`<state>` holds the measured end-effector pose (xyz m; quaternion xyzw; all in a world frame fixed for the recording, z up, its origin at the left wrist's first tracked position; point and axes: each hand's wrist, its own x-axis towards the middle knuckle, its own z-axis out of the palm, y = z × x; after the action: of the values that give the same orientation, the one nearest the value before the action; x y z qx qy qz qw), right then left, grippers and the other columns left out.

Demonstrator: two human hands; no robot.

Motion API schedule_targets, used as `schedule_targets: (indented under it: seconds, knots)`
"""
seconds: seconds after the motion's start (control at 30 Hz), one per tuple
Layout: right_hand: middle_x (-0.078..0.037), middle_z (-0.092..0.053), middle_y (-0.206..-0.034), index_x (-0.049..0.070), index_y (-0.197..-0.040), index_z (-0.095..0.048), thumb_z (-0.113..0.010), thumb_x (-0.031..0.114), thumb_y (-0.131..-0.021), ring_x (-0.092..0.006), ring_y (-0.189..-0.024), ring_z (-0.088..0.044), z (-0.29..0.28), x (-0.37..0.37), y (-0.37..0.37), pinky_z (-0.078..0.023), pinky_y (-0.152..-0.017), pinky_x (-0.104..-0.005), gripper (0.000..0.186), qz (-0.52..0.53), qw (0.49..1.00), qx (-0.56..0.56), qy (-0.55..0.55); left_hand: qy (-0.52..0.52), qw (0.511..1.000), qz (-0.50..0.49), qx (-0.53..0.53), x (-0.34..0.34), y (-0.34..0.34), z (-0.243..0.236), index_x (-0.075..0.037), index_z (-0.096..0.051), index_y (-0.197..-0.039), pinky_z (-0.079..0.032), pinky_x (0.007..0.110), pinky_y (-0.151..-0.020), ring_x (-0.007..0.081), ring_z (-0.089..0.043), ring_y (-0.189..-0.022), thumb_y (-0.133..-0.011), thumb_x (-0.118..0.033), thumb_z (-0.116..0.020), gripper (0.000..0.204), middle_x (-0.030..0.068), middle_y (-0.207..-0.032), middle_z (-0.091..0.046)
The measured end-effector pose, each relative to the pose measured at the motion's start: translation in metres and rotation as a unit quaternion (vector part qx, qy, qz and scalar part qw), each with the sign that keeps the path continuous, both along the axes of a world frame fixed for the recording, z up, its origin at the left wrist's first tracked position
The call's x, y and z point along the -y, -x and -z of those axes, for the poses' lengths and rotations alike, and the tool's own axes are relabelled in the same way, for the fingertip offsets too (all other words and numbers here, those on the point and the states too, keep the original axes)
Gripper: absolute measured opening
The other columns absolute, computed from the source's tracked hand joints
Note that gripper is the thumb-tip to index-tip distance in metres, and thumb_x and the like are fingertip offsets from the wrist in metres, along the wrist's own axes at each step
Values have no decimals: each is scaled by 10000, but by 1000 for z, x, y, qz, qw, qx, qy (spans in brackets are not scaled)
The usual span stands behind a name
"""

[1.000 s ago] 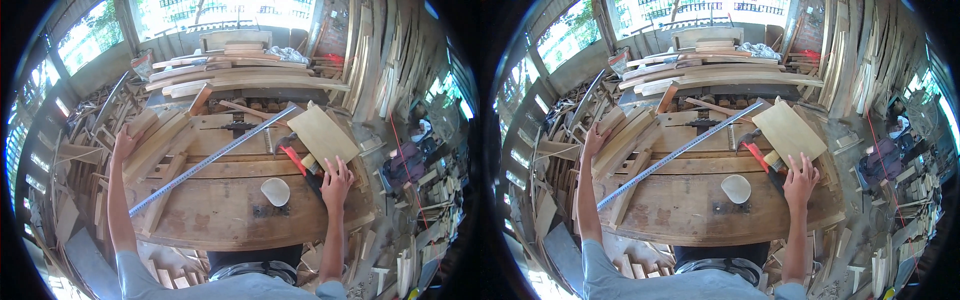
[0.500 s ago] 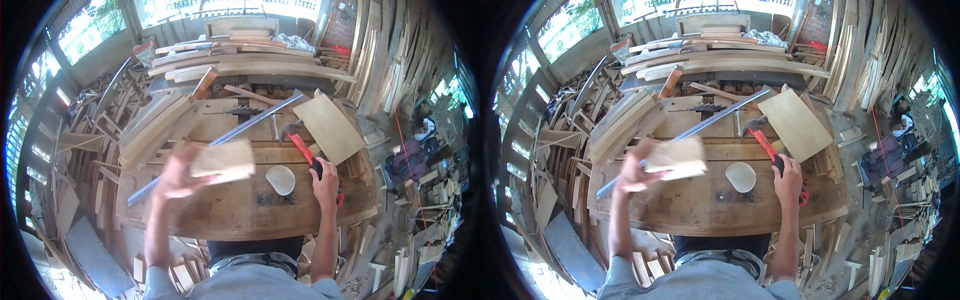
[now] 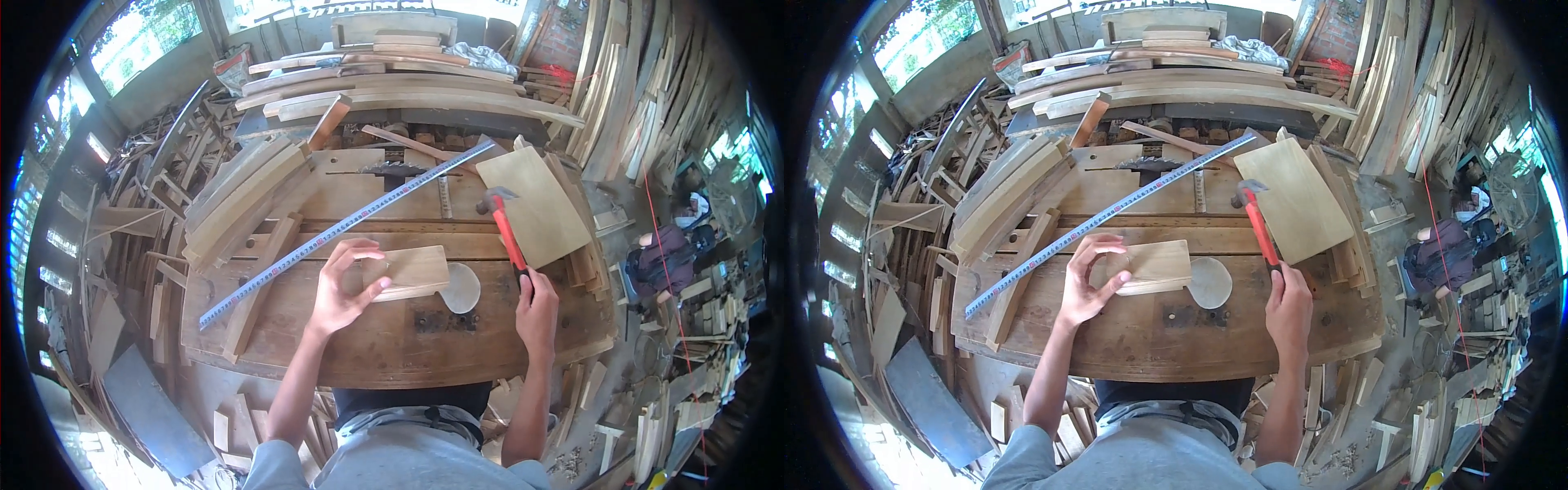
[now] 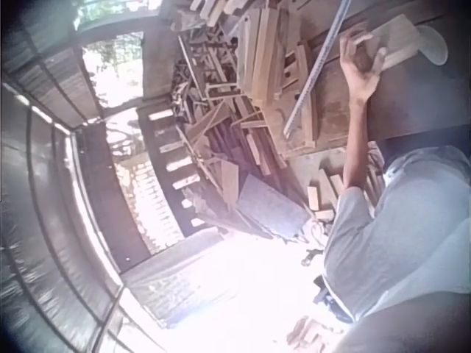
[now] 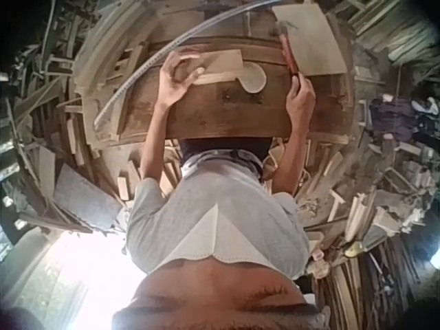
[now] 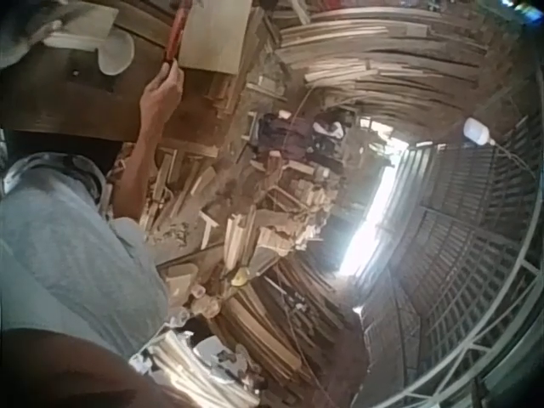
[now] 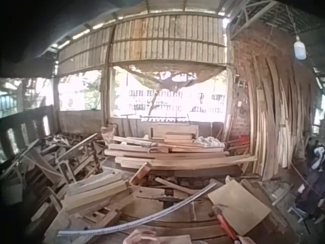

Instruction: Sanding and nailing wooden boards on a workbench in a workshop.

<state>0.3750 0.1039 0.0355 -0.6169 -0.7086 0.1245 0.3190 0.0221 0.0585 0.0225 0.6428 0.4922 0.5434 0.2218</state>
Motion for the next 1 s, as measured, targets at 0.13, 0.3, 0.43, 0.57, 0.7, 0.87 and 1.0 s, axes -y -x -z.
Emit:
schedule_targets:
  seconds: [0.13, 0.3, 0.43, 0.57, 0.7, 0.87, 1.0]
  knots:
    - [-131, -731, -987, -42, -1228, -728, -663, 235, -1090, -237, -904, -716, -11, 26, 4, -545, -806, -385, 316, 70, 967, -221, 110, -12, 999, -20, 42, -3, -12, -2, -76, -815, -1054, -562, 382, -1019, 253, -713, -1158, -843, -35, -894, 229, 99, -1208, -741]
    - [8, -637, -776, 25, -1169, -610, -770, 196, -1028, -67, -615, -590, -26, 43, 15, -461, -575, -254, 273, -56, 941, -297, 154, -12, 998, -25, 54, -12, -21, 1, -66, -821, -1005, -593, 355, -959, 235, -746, -1093, -847, -8, -888, 181, 90, -1118, -768]
    - [1, -608, -783, 27, -1148, -578, -716, 122, -1051, -63, -563, -558, -43, 55, 34, -440, -515, -253, 193, -127, 941, -279, 146, -15, 995, -4, 101, -20, -20, 9, -51, -816, -963, -609, 357, -956, 239, -759, -1097, -848, 27, -877, 152, 95, -1099, -774]
    - [-30, -638, -797, 19, -1213, -590, -709, 122, -1050, -74, -577, -585, -53, 59, 38, -459, -535, -254, 227, -157, 931, -292, 152, -19, 992, 9, 126, -24, -24, 11, -43, -813, -949, -614, 362, -955, 235, -756, -1104, -840, 36, -880, 150, 96, -1111, -774]
    - [-141, -718, -984, 70, -1517, -547, -713, 134, -1041, -208, -748, -679, -73, 64, 42, -533, -698, -343, 509, -191, 961, -159, 124, 4, 992, 0, 129, -22, -25, 13, -43, -811, -947, -611, 362, -952, 226, -753, -1109, -838, 21, -890, 148, 94, -1123, -773]
    - [-202, -756, -1095, 140, -1578, -574, -706, 121, -1033, -350, -900, -757, -89, 61, 34, -589, -816, -412, 561, -220, 974, -58, 2, -17, 990, 0, 137, -22, -24, 14, -43, -806, -943, -610, 363, -951, 224, -752, -1107, -836, 13, -896, 151, 95, -1124, -774]
    - [-193, -721, -970, 31, -1584, -532, -700, 107, -1030, -323, -711, -641, -99, 58, 20, -549, -722, -414, 584, -248, 968, 24, -30, -16, 991, -1, 134, -21, -25, 13, -45, -802, -939, -610, 361, -950, 227, -754, -1102, -836, 14, -894, 151, 95, -1122, -775]
